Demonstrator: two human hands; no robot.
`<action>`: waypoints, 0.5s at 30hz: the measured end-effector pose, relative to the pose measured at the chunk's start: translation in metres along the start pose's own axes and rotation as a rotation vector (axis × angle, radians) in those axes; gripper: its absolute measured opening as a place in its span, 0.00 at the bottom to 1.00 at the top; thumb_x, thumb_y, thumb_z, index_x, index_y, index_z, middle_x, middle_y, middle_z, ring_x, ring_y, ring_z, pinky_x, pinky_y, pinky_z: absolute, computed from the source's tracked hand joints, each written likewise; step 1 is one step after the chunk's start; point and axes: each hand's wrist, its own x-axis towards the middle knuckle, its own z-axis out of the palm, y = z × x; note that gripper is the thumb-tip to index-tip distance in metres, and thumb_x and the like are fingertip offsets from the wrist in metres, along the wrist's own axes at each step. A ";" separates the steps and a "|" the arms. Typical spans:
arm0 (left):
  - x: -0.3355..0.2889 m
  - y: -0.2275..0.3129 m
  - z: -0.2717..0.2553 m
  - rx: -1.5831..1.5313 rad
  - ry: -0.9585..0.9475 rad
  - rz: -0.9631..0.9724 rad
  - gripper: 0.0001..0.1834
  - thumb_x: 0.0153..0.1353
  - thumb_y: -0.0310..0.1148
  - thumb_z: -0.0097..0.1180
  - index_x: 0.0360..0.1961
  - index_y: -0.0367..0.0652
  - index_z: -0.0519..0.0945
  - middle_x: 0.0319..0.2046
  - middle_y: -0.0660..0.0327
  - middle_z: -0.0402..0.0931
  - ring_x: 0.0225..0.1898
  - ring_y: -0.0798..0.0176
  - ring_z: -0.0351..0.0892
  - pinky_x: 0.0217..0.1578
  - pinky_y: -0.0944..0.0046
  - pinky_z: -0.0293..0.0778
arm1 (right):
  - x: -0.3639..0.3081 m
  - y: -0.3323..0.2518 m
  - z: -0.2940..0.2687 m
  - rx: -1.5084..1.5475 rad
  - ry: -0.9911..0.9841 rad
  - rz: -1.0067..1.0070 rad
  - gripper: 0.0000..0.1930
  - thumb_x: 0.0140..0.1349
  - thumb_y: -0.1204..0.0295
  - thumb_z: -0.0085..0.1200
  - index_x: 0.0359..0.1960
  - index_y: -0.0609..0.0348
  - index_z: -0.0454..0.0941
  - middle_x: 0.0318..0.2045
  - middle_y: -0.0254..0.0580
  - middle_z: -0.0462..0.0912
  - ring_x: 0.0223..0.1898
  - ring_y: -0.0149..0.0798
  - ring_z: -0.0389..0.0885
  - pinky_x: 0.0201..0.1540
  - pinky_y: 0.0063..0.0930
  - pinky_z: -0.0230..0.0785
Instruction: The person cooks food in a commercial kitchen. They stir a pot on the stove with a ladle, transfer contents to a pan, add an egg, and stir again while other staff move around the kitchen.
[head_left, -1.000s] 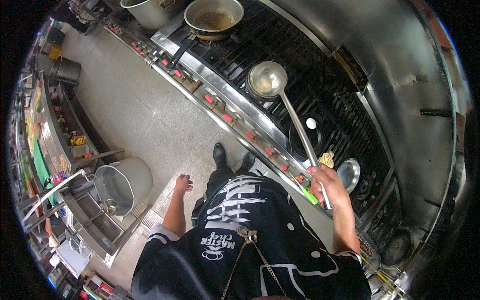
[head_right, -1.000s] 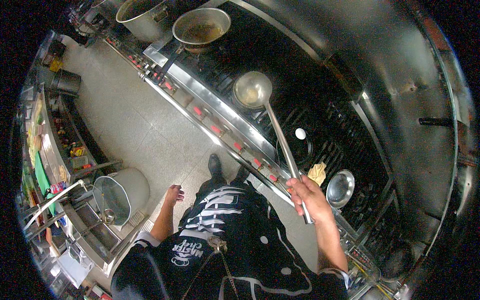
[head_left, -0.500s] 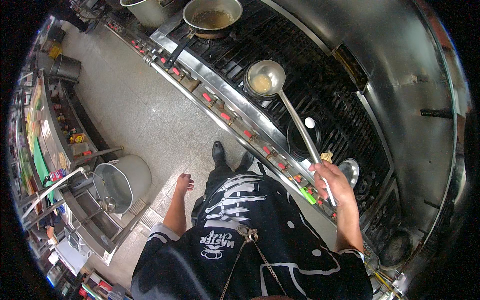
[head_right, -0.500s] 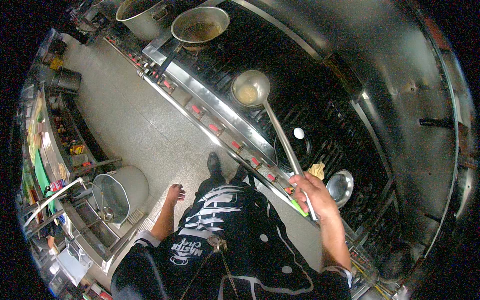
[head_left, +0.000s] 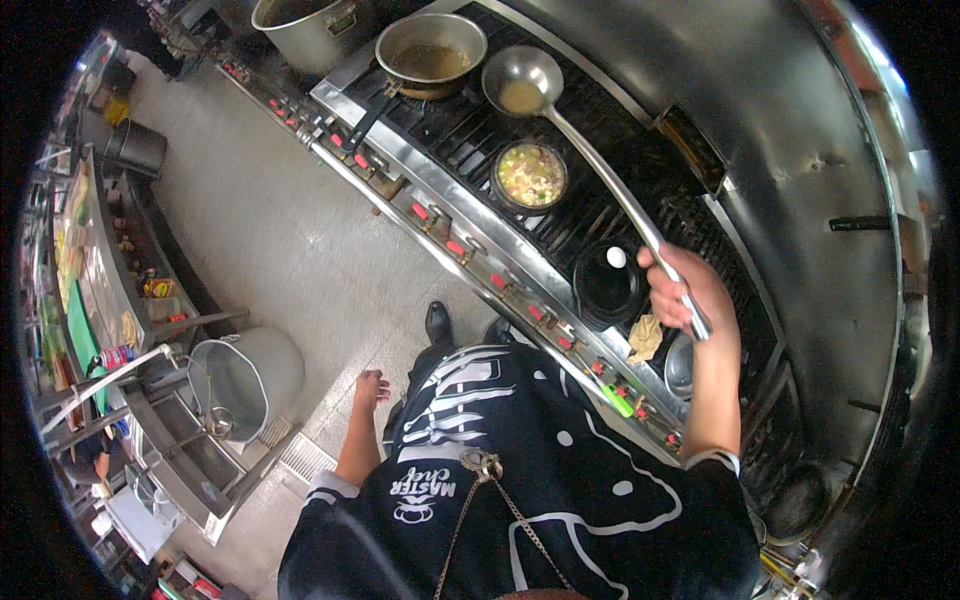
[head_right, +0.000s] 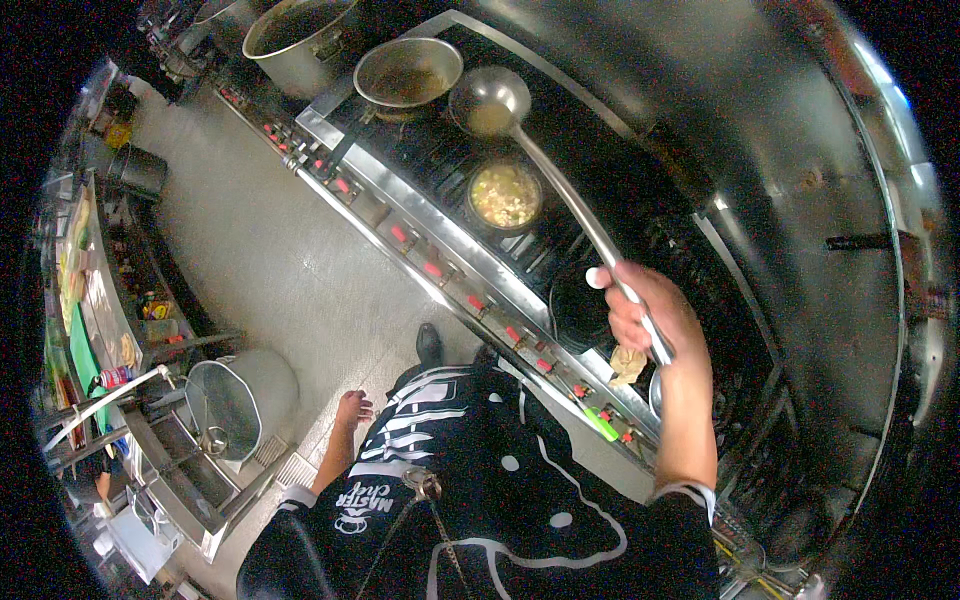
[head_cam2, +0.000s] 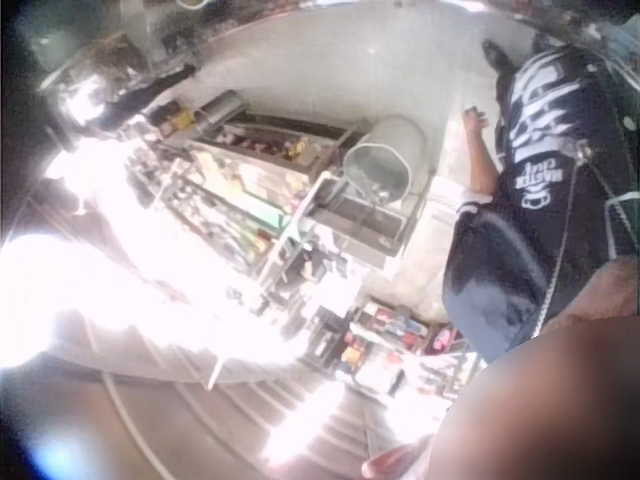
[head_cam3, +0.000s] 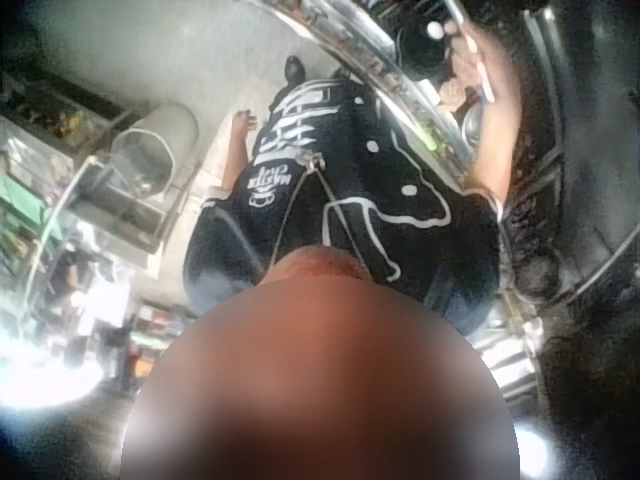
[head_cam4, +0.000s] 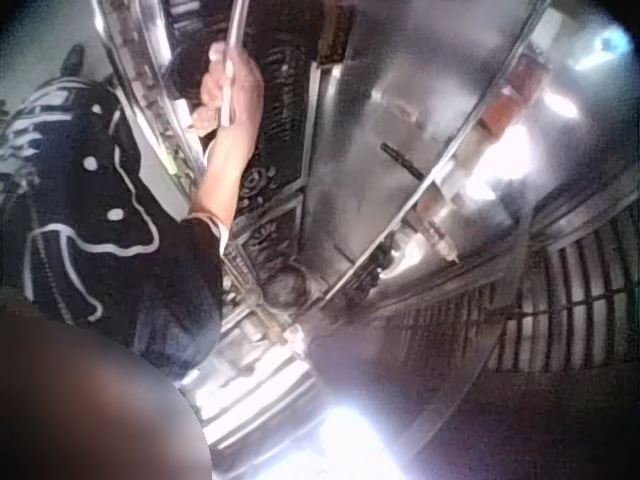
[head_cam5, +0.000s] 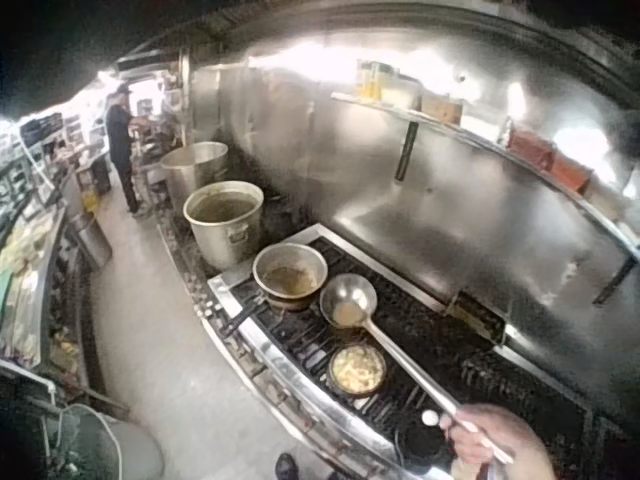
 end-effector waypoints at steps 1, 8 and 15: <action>-0.002 -0.004 -0.003 -0.018 0.003 0.000 0.19 0.67 0.40 0.50 0.52 0.37 0.72 0.31 0.50 0.79 0.21 0.57 0.79 0.19 0.56 0.77 | 0.013 -0.005 0.003 -0.032 -0.018 -0.035 0.16 0.78 0.61 0.43 0.47 0.63 0.73 0.13 0.21 0.63 0.07 0.20 0.59 0.09 0.19 0.50; -0.010 -0.031 -0.030 -0.041 0.062 -0.057 0.20 0.68 0.40 0.49 0.53 0.37 0.71 0.33 0.49 0.80 0.21 0.56 0.80 0.19 0.55 0.79 | 0.141 -0.007 0.052 -0.731 0.105 -0.358 0.17 0.70 0.57 0.51 0.31 0.57 0.71 0.18 0.29 0.71 0.12 0.25 0.65 0.16 0.25 0.59; -0.019 -0.047 -0.041 -0.020 0.078 -0.087 0.19 0.67 0.39 0.49 0.52 0.37 0.72 0.32 0.50 0.80 0.21 0.56 0.80 0.19 0.55 0.79 | 0.131 0.002 0.052 -0.812 0.369 -0.497 0.17 0.69 0.56 0.53 0.35 0.58 0.72 0.18 0.31 0.72 0.13 0.27 0.68 0.17 0.27 0.61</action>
